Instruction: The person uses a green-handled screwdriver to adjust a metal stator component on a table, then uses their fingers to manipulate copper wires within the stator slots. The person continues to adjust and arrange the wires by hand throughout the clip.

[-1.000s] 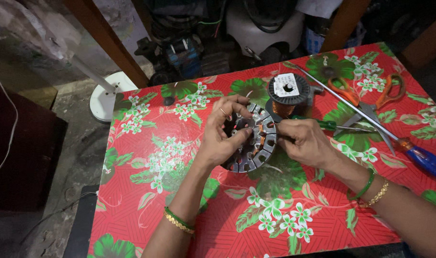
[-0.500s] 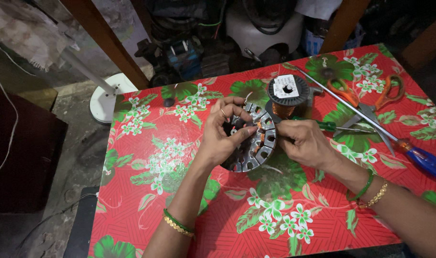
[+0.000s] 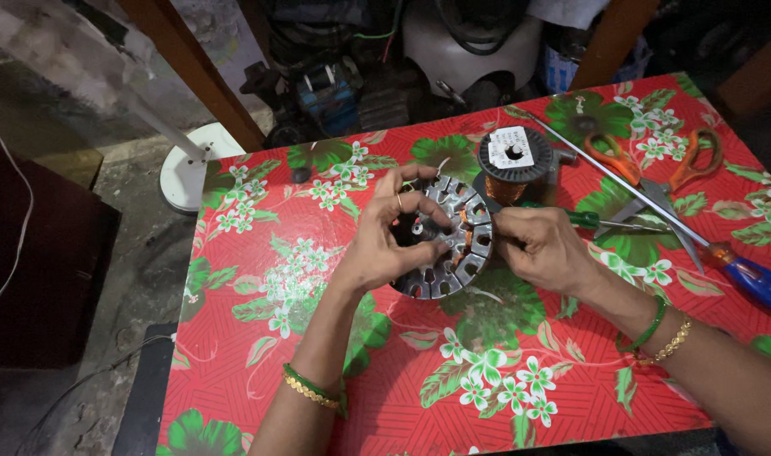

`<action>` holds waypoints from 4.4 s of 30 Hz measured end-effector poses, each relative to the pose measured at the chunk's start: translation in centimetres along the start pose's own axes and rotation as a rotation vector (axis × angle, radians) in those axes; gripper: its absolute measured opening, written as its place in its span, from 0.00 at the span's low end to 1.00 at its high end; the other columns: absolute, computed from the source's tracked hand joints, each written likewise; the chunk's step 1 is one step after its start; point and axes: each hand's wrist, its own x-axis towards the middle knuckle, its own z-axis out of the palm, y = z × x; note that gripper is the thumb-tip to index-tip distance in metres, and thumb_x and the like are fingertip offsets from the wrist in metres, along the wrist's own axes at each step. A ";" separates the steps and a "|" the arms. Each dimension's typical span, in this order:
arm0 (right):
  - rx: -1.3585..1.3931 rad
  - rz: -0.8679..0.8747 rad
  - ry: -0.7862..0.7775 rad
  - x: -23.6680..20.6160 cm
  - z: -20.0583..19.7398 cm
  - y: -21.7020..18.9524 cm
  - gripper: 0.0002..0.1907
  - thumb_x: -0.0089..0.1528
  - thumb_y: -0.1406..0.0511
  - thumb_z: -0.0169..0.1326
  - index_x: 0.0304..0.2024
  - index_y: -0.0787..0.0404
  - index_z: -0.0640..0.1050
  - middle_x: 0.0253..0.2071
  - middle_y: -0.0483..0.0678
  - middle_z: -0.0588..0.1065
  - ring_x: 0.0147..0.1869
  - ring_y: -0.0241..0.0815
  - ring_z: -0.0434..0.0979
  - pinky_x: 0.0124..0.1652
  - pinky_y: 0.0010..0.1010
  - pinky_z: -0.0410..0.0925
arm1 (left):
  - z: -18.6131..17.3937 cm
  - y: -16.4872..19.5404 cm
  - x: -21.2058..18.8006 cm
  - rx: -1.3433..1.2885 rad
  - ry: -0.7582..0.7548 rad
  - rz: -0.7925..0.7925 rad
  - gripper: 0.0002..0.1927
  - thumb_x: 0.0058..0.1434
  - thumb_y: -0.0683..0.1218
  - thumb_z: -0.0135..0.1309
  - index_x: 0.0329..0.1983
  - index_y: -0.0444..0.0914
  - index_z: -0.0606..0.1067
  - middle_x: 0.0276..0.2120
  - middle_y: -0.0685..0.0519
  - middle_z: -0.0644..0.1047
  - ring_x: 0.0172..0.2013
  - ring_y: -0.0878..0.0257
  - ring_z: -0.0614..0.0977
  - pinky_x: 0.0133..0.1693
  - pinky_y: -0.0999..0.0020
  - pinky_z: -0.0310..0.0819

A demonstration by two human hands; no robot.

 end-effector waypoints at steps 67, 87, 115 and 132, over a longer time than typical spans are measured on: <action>0.430 0.159 0.183 -1.1 2.6 -1.5 0.23 0.57 0.76 0.56 0.55 0.67 0.71 0.44 0.51 0.81 0.51 0.43 0.83 0.49 0.29 0.73 | 3.1 0.6 -0.4 0.138 0.276 0.127 0.10 0.53 0.40 0.68 0.38 0.39 0.83 0.48 0.51 0.80 0.62 0.50 0.76 0.62 0.54 0.69; 0.523 0.222 -0.068 -1.1 -1.5 0.1 0.02 0.58 0.73 0.58 0.34 0.66 0.80 0.22 0.35 0.70 0.24 0.21 0.61 0.22 0.20 0.54 | 3.2 1.5 -0.2 0.247 0.295 0.139 0.10 0.55 0.43 0.68 0.40 0.40 0.81 0.45 0.51 0.78 0.56 0.54 0.77 0.58 0.57 0.70; 0.225 -0.205 0.013 0.5 -3.6 -2.1 0.04 0.61 0.71 0.55 0.37 0.66 0.74 0.37 0.51 0.73 0.45 0.48 0.74 0.48 0.36 0.66 | 5.1 4.0 -0.2 0.572 0.240 0.335 0.17 0.57 0.48 0.66 0.50 0.43 0.80 0.54 0.48 0.74 0.68 0.43 0.68 0.72 0.35 0.50; -0.118 -0.208 0.108 1.7 -6.0 -0.8 0.10 0.53 0.70 0.64 0.37 0.61 0.78 0.37 0.47 0.77 0.46 0.46 0.76 0.47 0.38 0.68 | 6.8 3.6 0.3 0.559 0.285 0.246 0.08 0.53 0.45 0.66 0.37 0.43 0.81 0.51 0.51 0.76 0.64 0.45 0.71 0.66 0.42 0.58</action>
